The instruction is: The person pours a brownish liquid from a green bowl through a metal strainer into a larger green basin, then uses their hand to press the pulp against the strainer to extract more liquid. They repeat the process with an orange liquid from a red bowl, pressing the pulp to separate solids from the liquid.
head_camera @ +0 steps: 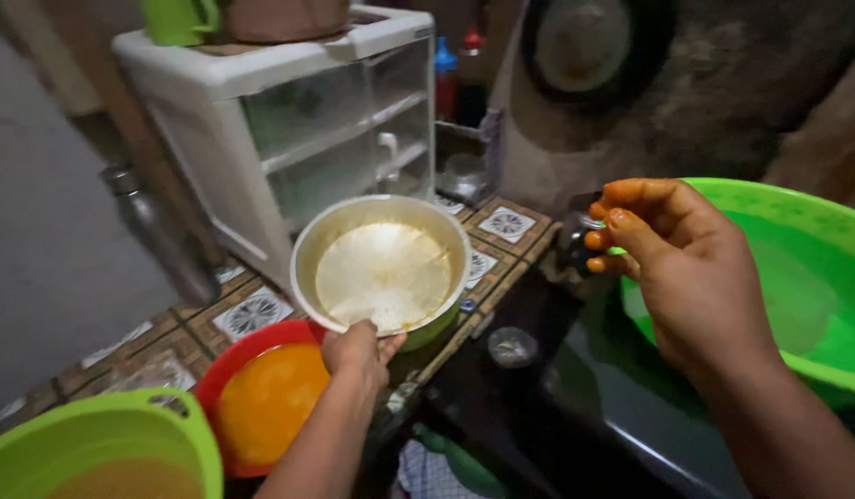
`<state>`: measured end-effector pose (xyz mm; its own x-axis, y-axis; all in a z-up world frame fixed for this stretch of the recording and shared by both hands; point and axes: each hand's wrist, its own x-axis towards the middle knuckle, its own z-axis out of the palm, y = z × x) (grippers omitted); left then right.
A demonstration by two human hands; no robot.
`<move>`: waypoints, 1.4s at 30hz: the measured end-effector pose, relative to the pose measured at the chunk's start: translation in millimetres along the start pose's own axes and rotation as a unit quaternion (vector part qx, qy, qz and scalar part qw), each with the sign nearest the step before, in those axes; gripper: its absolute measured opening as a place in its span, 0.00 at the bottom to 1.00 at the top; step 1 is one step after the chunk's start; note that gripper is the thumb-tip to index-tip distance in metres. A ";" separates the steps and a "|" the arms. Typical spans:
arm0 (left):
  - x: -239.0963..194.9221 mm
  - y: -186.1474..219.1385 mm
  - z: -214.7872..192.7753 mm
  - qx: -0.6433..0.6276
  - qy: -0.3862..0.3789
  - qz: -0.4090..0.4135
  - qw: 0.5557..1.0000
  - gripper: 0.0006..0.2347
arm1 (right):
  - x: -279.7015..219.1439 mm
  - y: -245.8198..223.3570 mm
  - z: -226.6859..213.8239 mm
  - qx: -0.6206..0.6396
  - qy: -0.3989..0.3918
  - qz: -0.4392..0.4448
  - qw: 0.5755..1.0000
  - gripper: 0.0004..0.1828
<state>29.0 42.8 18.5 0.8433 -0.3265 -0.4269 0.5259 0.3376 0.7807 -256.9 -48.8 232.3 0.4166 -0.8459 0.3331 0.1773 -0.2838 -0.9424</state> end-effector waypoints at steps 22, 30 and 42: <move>-166.2 199.8 -323.1 -0.044 0.179 0.107 0.977 0.18 | -132.6 170.7 304.6 -0.359 -0.587 0.275 0.672 0.40; -181.4 182.0 -363.8 -0.093 0.236 0.085 0.964 0.19 | -166.3 191.0 330.3 -0.284 -0.574 0.233 0.732 0.27; -187.7 167.5 -403.8 -0.089 0.308 0.065 0.945 0.15 | -198.5 183.2 320.9 -0.306 -0.613 0.260 0.680 0.29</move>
<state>3.5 517.1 45.2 0.7784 0.2848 -0.5595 0.3769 0.5008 0.7792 -21.0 212.1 3.7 0.7788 0.0033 -0.6273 -0.5255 -0.5427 -0.6552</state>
